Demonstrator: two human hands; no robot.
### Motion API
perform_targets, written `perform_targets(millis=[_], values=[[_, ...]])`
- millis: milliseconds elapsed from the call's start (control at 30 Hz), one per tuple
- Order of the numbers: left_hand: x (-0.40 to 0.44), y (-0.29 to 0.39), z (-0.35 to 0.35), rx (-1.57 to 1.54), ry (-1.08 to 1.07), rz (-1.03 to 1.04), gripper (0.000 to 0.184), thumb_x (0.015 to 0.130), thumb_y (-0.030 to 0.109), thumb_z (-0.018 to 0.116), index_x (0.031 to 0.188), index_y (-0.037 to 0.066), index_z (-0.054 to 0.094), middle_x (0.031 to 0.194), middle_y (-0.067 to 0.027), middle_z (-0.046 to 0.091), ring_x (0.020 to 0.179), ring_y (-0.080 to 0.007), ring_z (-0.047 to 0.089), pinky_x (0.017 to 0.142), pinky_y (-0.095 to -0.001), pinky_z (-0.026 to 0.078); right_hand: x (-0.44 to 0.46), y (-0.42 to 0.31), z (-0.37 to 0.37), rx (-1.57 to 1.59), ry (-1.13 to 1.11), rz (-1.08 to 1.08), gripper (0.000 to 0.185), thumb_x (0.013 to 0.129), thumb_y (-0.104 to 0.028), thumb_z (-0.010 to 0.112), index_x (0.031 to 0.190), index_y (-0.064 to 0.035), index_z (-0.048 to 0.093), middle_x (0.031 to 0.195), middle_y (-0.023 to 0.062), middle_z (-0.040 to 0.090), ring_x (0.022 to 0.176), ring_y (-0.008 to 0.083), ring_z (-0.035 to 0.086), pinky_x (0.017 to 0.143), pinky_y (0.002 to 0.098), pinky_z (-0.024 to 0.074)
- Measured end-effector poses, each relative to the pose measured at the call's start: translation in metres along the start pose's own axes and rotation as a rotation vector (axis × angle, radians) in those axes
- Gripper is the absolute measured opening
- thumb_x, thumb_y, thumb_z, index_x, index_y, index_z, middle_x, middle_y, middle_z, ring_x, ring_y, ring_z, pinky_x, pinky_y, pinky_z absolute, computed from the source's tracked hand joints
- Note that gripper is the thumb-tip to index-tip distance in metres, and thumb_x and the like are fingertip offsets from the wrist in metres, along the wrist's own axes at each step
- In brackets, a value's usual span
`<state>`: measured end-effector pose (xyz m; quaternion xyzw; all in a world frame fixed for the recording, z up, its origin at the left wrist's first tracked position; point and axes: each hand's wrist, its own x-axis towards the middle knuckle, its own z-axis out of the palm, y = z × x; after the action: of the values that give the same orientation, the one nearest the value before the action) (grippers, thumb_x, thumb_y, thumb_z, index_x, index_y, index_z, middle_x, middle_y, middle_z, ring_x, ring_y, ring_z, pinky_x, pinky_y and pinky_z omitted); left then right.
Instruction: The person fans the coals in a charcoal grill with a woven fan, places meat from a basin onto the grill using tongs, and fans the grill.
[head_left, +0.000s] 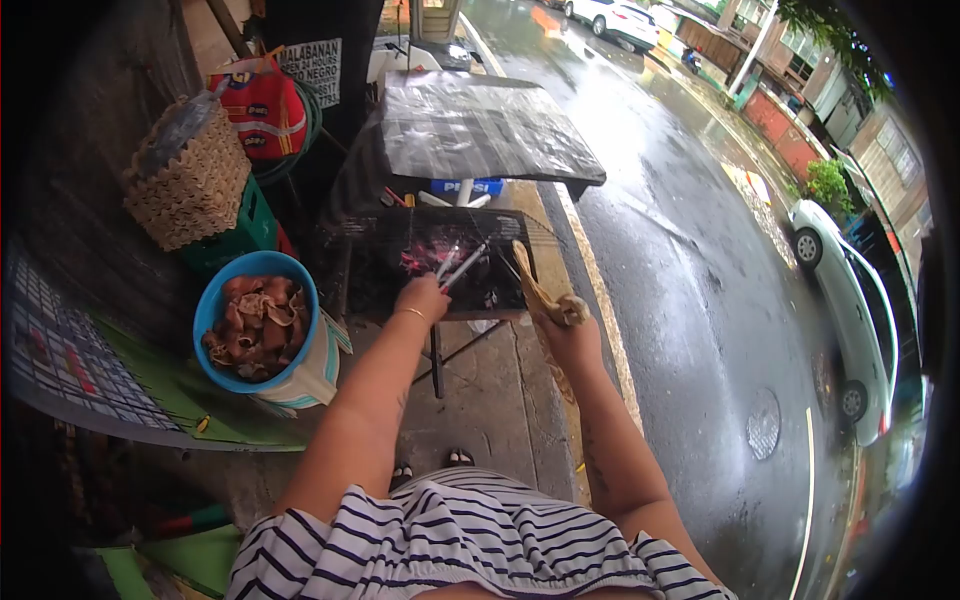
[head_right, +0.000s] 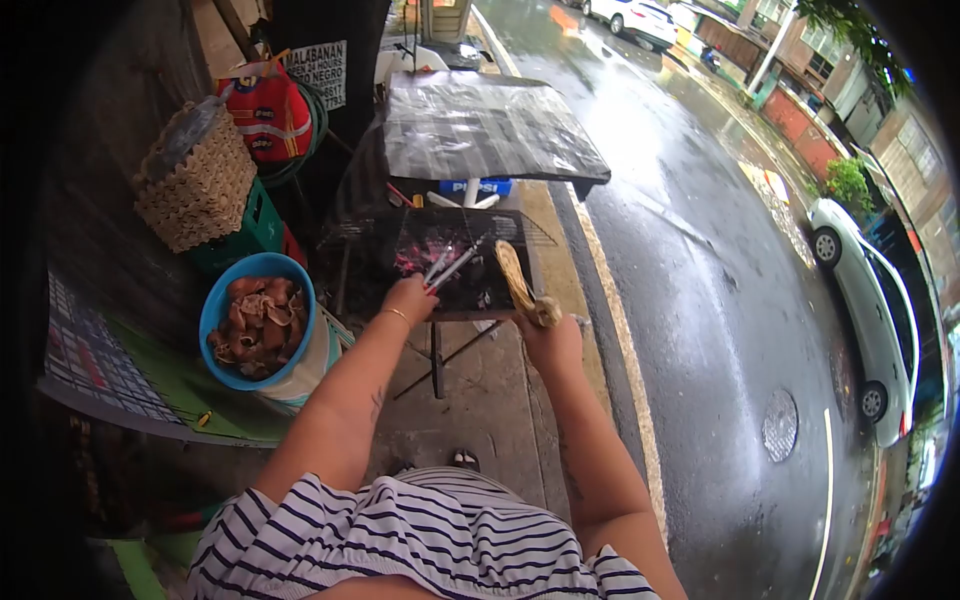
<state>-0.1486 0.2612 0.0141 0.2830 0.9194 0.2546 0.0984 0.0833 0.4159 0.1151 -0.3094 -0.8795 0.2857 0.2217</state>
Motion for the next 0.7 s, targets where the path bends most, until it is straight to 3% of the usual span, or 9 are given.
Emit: perform_targets(millis=[133,233,333,433,533,700], values=[[-0.014,-0.015,-0.023,0.006,-0.016,0.112,0.042,0.072,0.022,0.075,0.105,0.004,0.058,0.095,-0.0208,0.066,0.091,-0.0402,0.063,0.079,-0.0462,0.050,0.011,-0.016,-0.003,0.047,0.007,0.000,0.032,0.078,-0.033,0.074,0.092,-0.0066,0.062,0.083,0.0175,0.066,0.082,0.0390,0.063,0.068,0.0445,0.0482],[-0.039,-0.030,-0.046,-0.078,0.027,0.267,0.034,0.075,0.020,0.072,0.102,0.006,0.058,0.094,-0.0204,0.065,0.090,-0.0413,0.061,0.079,-0.0483,0.049,0.017,-0.030,-0.011,0.060,-0.007,0.031,0.032,0.078,-0.031,0.073,0.091,-0.0062,0.060,0.083,0.0174,0.066,0.083,0.0387,0.063,0.069,0.0440,0.0479],[-0.061,-0.048,-0.064,-0.015,-0.033,0.344,0.046,0.074,0.019,0.073,0.114,0.005,0.057,0.097,-0.0198,0.065,0.096,-0.0386,0.062,0.081,-0.0454,0.049,0.020,-0.030,-0.011,0.049,-0.018,0.023,0.031,0.077,-0.030,0.074,0.091,-0.0065,0.058,0.083,0.0165,0.066,0.082,0.0383,0.063,0.069,0.0439,0.0477],[-0.081,-0.055,-0.072,0.102,-0.170,0.295,0.046,0.075,0.018,0.071,0.116,0.006,0.054,0.098,-0.0191,0.064,0.095,-0.0389,0.062,0.081,-0.0460,0.050,0.014,-0.025,-0.007,0.034,-0.020,0.019,0.032,0.078,-0.030,0.074,0.092,-0.0069,0.058,0.084,0.0158,0.066,0.082,0.0378,0.063,0.069,0.0437,0.0477],[-0.091,-0.052,-0.063,0.232,-0.183,0.168,0.047,0.076,0.018,0.071,0.117,0.007,0.052,0.099,-0.0195,0.063,0.095,-0.0399,0.062,0.081,-0.0465,0.051,0.005,-0.022,-0.002,0.028,-0.043,0.020,0.033,0.078,-0.032,0.074,0.093,-0.0071,0.058,0.084,0.0153,0.066,0.083,0.0370,0.063,0.069,0.0434,0.0480],[-0.115,-0.033,-0.075,0.264,-0.134,0.163,0.043,0.077,0.017,0.070,0.115,0.006,0.051,0.099,-0.0203,0.062,0.091,-0.0410,0.063,0.078,-0.0479,0.052,-0.007,-0.018,0.000,0.023,-0.102,0.045,0.035,0.078,-0.035,0.074,0.096,-0.0073,0.061,0.087,0.0155,0.067,0.084,0.0366,0.064,0.070,0.0428,0.0490]])
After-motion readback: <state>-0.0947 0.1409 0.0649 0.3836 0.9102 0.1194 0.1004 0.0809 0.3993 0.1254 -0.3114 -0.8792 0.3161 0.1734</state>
